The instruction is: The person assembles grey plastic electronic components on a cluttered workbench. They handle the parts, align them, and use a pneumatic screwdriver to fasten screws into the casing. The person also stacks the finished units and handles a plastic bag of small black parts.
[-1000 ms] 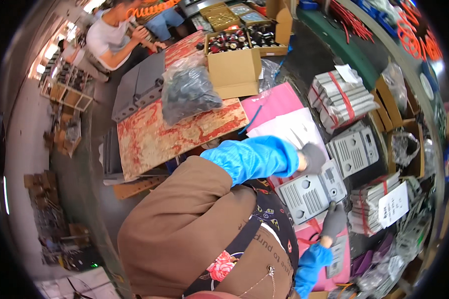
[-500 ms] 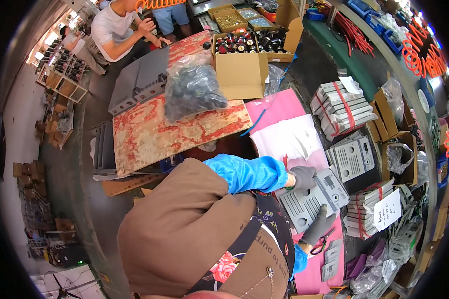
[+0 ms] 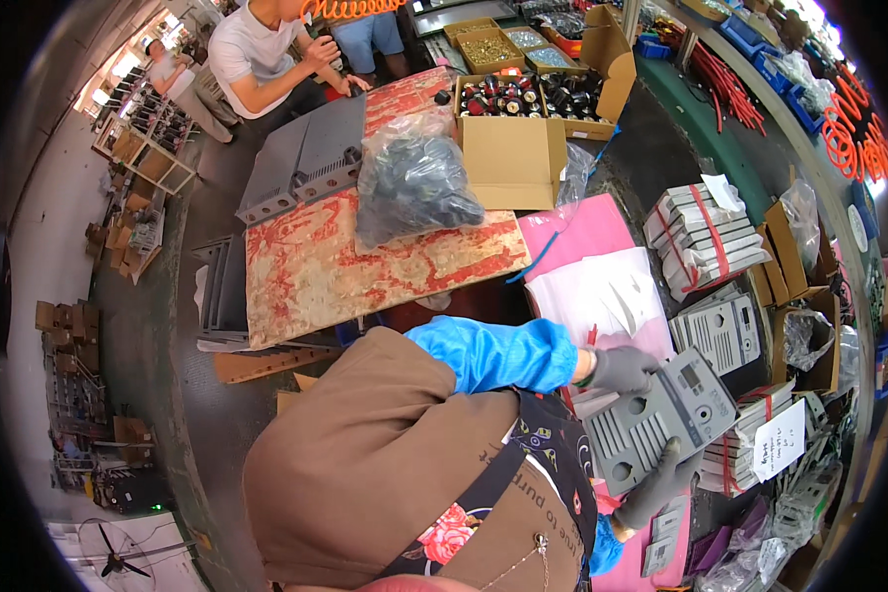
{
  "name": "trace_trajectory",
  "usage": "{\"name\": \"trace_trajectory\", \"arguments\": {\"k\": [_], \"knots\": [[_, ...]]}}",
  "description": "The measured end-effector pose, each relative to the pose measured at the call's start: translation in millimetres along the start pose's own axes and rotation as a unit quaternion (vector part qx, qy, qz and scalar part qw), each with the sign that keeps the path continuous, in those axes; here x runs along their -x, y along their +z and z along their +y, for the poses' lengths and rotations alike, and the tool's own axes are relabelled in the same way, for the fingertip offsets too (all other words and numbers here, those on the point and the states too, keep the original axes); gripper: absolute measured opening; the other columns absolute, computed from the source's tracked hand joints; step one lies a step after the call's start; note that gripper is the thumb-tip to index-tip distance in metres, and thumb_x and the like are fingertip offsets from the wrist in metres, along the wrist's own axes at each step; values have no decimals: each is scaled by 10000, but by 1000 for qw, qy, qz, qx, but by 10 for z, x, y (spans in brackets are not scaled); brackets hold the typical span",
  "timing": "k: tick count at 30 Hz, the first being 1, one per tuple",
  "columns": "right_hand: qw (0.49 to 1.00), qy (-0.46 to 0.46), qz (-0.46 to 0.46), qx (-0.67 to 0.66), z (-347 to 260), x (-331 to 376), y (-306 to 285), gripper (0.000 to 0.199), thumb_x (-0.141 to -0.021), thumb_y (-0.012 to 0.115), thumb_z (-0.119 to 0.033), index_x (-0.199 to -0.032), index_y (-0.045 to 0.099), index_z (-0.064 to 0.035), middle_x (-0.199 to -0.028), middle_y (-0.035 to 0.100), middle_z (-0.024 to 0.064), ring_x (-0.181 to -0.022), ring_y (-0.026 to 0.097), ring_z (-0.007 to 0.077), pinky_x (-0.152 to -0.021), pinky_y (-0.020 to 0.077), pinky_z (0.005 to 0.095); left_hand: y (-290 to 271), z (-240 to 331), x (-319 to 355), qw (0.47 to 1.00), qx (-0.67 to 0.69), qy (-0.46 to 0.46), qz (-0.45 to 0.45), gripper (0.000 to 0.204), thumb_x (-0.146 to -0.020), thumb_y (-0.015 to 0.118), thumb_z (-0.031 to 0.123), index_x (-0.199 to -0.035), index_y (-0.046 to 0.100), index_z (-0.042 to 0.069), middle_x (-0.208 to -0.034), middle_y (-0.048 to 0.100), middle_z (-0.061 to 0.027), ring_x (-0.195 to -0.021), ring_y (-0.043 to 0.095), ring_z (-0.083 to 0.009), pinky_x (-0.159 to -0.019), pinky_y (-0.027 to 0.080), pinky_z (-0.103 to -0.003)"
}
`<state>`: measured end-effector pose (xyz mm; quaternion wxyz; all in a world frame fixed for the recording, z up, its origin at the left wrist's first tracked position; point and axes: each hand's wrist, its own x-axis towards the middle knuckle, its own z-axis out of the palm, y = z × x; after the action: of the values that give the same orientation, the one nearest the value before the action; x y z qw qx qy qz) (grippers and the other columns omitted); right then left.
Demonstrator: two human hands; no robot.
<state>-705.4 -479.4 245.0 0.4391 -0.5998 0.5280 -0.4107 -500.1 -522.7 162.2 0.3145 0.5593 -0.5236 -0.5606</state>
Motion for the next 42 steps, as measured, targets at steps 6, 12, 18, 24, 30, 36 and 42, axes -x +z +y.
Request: {"name": "trace_trajectory", "arguments": {"k": [6,12,18,24,30,36,42], "knots": [[981,22,92,170,671,148,-596,650,-961,608,-380,-1419,453,55,-1356,557,252,-1237,547,335,-1061,409,409,467,-52,-198,994,-84,40,-49,490,-771,620,254,-1215,654,47,-1051,706,-178,-966,689,-279,-845,535,-423],[941,-227,158,197,-252,417,-748,432,-909,657,-204,-1243,584,60,-1206,639,219,-1131,591,370,-986,463,477,491,644,158,968,175,127,-129,448,-924,572,372,-1196,629,20,-1033,668,-121,-848,691,-254,-698,605,-393],[849,-476,-15,229,-487,267,-759,283,-871,676,-85,-1104,650,72,-1096,683,213,-1041,629,431,-904,510,539,234,647,56,854,429,-93,-277,467,-955,603,404,-1254,608,46,-1173,668,-142,-962,684,-250,-813,580,-430],[818,-422,-10,390,289,108,-532,261,-884,608,-189,-1106,583,-53,-1159,635,120,-1248,550,358,-1118,334,613,41,178,-39,966,177,77,-172,483,-872,704,174,-1317,582,31,-1191,682,-121,-1085,633,-184,-932,516,-368],[777,-356,-43,518,1371,97,-476,363,-922,511,-172,-1275,546,-92,-1275,600,97,-1280,520,343,-1093,367,549,380,-387,-174,995,56,76,-20,620,-777,739,202,-1350,554,56,-1173,680,-161,-1107,641,-282,-968,487,-394],[780,-301,-26,548,1528,127,-286,378,-930,488,-170,-1291,559,-82,-1309,583,88,-1280,513,331,-1045,421,508,281,-286,-240,991,-128,20,-18,648,-728,766,299,-1307,605,57,-1180,682,-186,-1112,646,-338,-955,494,-422],[795,-305,-72,519,1604,73,-307,395,-940,486,-132,-1326,537,-67,-1358,558,115,-1341,463,348,-1082,394,503,248,-230,-285,957,-289,-3,-17,668,-767,736,380,-1339,561,83,-1149,648,-203,-1048,655,-366,-868,518,-469]]}}
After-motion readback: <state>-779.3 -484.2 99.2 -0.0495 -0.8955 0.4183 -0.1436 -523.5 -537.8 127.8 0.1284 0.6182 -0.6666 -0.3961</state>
